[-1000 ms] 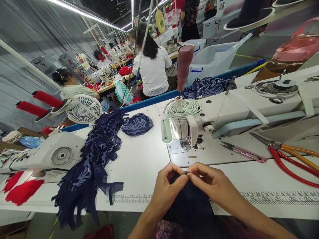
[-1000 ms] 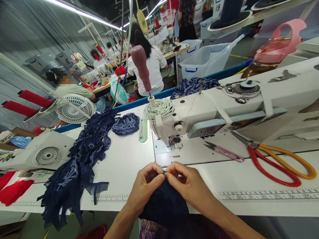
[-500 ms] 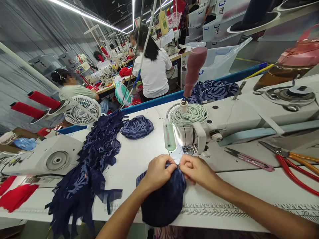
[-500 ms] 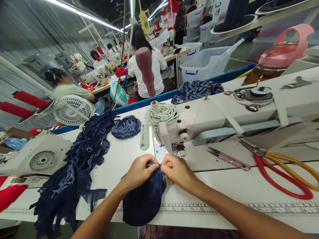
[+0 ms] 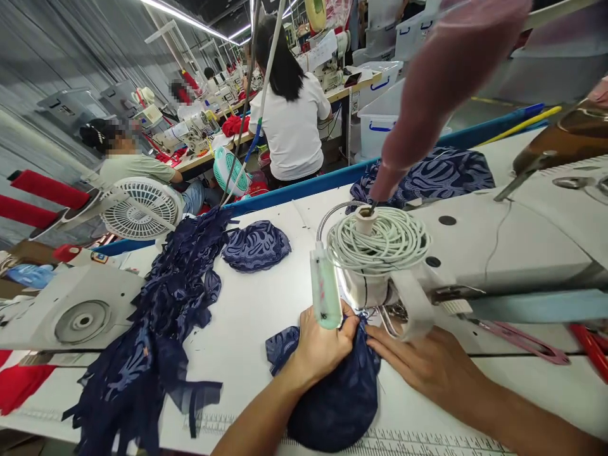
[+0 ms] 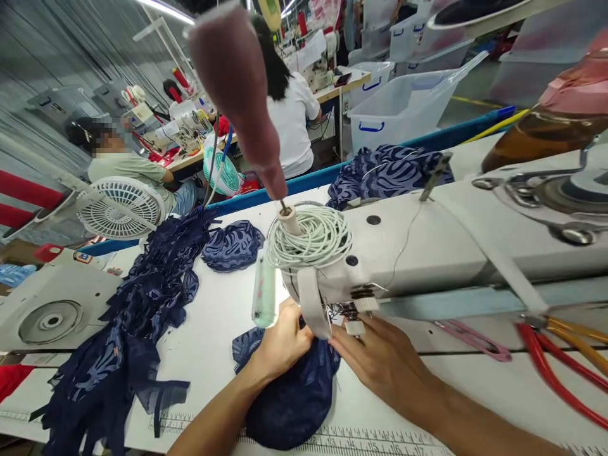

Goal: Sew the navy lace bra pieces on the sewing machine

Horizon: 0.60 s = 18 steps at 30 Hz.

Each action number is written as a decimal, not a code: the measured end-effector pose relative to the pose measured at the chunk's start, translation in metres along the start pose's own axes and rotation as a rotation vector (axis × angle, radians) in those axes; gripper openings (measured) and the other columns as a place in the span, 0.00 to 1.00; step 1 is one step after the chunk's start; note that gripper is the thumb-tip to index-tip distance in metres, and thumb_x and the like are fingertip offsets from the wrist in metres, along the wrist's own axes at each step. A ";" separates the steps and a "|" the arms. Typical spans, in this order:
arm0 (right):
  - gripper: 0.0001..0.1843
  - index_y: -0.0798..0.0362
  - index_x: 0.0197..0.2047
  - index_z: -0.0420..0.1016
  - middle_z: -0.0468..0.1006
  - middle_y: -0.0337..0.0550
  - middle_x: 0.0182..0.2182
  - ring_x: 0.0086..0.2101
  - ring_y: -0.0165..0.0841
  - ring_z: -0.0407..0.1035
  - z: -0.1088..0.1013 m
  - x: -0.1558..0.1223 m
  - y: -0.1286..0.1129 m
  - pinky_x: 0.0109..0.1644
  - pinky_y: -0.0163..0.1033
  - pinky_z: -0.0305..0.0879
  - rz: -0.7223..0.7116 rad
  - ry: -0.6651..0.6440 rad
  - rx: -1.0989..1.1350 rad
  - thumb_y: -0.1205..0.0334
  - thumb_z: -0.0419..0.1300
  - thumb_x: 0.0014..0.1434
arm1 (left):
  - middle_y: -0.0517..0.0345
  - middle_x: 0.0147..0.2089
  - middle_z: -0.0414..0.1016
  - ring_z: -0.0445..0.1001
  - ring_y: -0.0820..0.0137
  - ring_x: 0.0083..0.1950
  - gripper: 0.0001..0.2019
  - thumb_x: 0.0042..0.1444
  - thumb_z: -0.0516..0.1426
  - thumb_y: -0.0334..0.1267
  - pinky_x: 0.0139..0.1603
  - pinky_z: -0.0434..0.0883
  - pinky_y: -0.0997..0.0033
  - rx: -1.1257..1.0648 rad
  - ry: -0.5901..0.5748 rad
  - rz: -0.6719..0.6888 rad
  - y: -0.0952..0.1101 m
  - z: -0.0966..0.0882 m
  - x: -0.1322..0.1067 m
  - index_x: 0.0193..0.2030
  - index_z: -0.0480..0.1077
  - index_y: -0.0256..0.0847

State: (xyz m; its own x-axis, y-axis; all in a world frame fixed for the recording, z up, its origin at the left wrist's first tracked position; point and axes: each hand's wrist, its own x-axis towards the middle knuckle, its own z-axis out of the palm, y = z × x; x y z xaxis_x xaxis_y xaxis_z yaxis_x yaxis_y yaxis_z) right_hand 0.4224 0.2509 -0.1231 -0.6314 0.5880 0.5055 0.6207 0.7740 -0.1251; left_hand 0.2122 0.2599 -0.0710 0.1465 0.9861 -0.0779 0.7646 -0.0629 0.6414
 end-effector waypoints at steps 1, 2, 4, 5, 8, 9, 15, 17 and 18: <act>0.22 0.47 0.50 0.79 0.83 0.46 0.37 0.38 0.38 0.77 0.002 -0.003 -0.001 0.45 0.45 0.68 -0.027 0.019 -0.042 0.74 0.47 0.67 | 0.57 0.41 0.81 0.78 0.63 0.46 0.07 0.61 0.56 0.36 0.52 0.73 0.68 -0.006 0.003 0.005 0.000 0.001 0.000 0.39 0.77 0.46; 0.22 0.46 0.51 0.79 0.84 0.45 0.39 0.38 0.38 0.77 0.004 -0.006 -0.001 0.45 0.45 0.68 -0.032 0.027 -0.064 0.75 0.48 0.66 | 0.57 0.41 0.81 0.78 0.63 0.46 0.07 0.61 0.56 0.36 0.52 0.73 0.68 -0.013 0.005 0.009 0.000 0.001 -0.001 0.38 0.77 0.46; 0.23 0.45 0.54 0.78 0.84 0.45 0.42 0.39 0.38 0.77 0.006 -0.009 -0.002 0.45 0.45 0.69 -0.014 0.027 -0.071 0.74 0.51 0.65 | 0.56 0.42 0.81 0.78 0.62 0.45 0.08 0.61 0.56 0.36 0.51 0.74 0.67 -0.034 0.005 0.011 0.001 -0.001 -0.002 0.38 0.77 0.46; 0.23 0.44 0.56 0.78 0.84 0.44 0.43 0.39 0.39 0.77 0.006 -0.011 -0.002 0.44 0.45 0.69 -0.003 0.021 -0.066 0.74 0.52 0.65 | 0.56 0.42 0.81 0.78 0.62 0.45 0.08 0.61 0.56 0.36 0.50 0.74 0.66 -0.047 0.003 0.009 0.002 -0.002 -0.003 0.38 0.77 0.46; 0.30 0.41 0.62 0.73 0.84 0.42 0.47 0.39 0.40 0.78 0.007 -0.015 -0.002 0.41 0.46 0.69 -0.013 0.027 -0.077 0.76 0.51 0.64 | 0.56 0.42 0.81 0.79 0.60 0.46 0.08 0.61 0.56 0.38 0.51 0.75 0.63 -0.087 0.001 -0.004 0.004 -0.005 -0.004 0.38 0.78 0.47; 0.33 0.40 0.64 0.71 0.84 0.41 0.48 0.40 0.40 0.78 0.008 -0.017 -0.002 0.41 0.47 0.69 -0.028 0.033 -0.087 0.78 0.49 0.62 | 0.56 0.42 0.81 0.79 0.59 0.45 0.08 0.61 0.56 0.39 0.51 0.75 0.62 -0.098 0.001 -0.009 0.005 -0.006 -0.004 0.38 0.78 0.47; 0.38 0.35 0.67 0.67 0.82 0.39 0.52 0.39 0.40 0.79 0.013 -0.020 -0.001 0.41 0.47 0.72 -0.010 0.021 -0.022 0.78 0.49 0.61 | 0.54 0.40 0.81 0.78 0.59 0.44 0.07 0.61 0.57 0.41 0.51 0.75 0.61 -0.137 -0.002 -0.018 0.002 -0.003 -0.003 0.39 0.78 0.47; 0.34 0.35 0.66 0.69 0.84 0.41 0.47 0.38 0.40 0.79 0.013 -0.018 -0.002 0.43 0.47 0.74 0.047 0.016 0.034 0.75 0.50 0.63 | 0.54 0.40 0.81 0.78 0.60 0.44 0.07 0.61 0.57 0.41 0.51 0.75 0.62 -0.138 -0.011 -0.016 0.001 -0.003 -0.003 0.39 0.78 0.47; 0.32 0.36 0.66 0.70 0.85 0.42 0.44 0.38 0.41 0.79 0.013 -0.017 -0.003 0.42 0.48 0.74 0.077 0.012 0.054 0.73 0.51 0.64 | 0.54 0.41 0.80 0.77 0.60 0.44 0.07 0.61 0.57 0.41 0.51 0.75 0.62 -0.137 -0.016 -0.016 0.001 -0.003 -0.003 0.39 0.78 0.47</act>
State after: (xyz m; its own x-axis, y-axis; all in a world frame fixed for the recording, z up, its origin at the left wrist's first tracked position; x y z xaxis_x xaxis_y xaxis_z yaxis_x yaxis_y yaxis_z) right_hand 0.4252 0.2420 -0.1426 -0.5772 0.6435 0.5028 0.6411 0.7385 -0.2091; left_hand 0.2103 0.2569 -0.0676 0.1456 0.9842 -0.1008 0.6740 -0.0241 0.7384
